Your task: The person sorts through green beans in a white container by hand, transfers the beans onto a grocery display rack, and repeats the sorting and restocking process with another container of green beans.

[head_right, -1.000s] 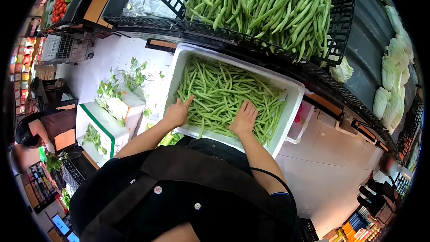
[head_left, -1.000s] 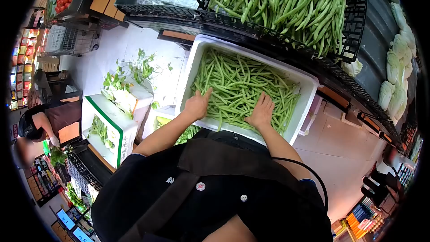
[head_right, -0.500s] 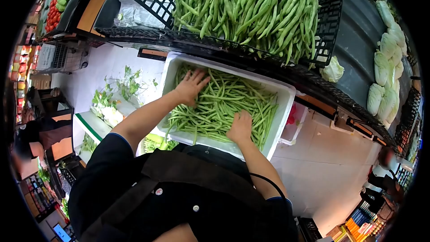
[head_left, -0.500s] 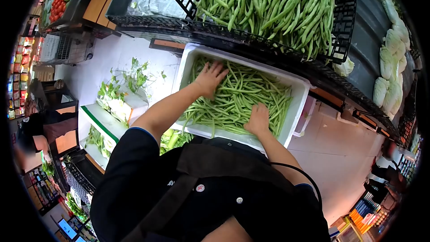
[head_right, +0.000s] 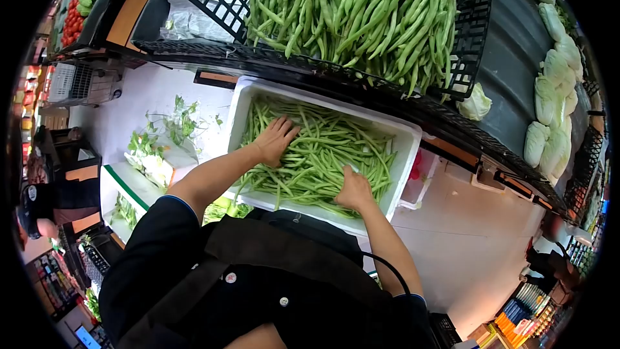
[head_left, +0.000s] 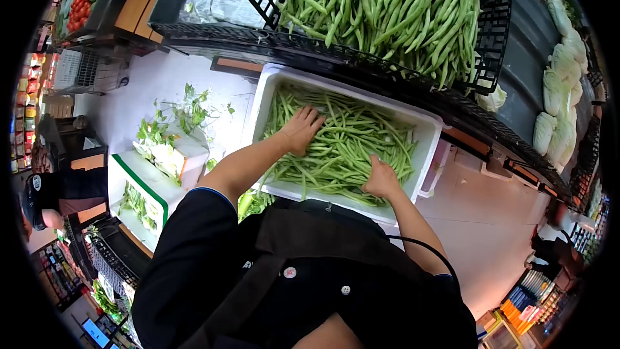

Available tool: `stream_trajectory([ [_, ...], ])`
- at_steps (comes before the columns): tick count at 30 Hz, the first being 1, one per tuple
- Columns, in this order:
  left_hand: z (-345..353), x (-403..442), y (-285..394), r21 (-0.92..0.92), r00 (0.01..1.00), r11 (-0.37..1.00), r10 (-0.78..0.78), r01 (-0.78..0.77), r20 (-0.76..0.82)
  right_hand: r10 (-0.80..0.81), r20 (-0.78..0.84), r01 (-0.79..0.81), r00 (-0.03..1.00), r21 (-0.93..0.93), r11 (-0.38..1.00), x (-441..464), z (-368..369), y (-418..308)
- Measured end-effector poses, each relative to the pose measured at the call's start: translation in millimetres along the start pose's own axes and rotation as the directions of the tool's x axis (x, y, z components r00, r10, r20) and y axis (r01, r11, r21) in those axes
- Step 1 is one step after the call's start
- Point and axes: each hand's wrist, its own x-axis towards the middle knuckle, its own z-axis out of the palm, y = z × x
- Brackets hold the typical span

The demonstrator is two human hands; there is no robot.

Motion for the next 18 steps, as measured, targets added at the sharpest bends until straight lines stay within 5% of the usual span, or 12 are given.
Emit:
stream_trajectory([
  [4,-17.5,5.5,3.9,-0.011,0.992,0.999,-0.046,0.047,0.118,-0.009,0.102,-0.006,0.995,0.141,0.990,-11.9,-23.5,4.2],
  [8,-17.3,2.7,-4.1,-0.001,0.998,1.000,-0.004,0.004,-0.065,-0.058,-0.010,0.057,0.998,0.410,0.910,-20.4,-27.9,37.7],
  [12,-45.5,-12.2,0.3,-0.121,0.998,0.993,0.015,-0.006,0.066,-0.143,-0.139,0.199,0.980,0.646,0.737,-39.4,-48.4,42.9],
  [16,-110.1,-47.9,7.8,-0.284,1.000,0.959,0.004,-0.012,-0.028,-0.084,-0.102,0.130,0.991,0.885,0.447,-57.1,-67.8,37.0],
  [18,-133.9,-59.2,9.8,-0.416,0.994,0.905,-0.061,0.092,0.087,-0.099,-0.124,0.151,0.987,0.928,0.340,-60.1,-72.4,31.7],
])
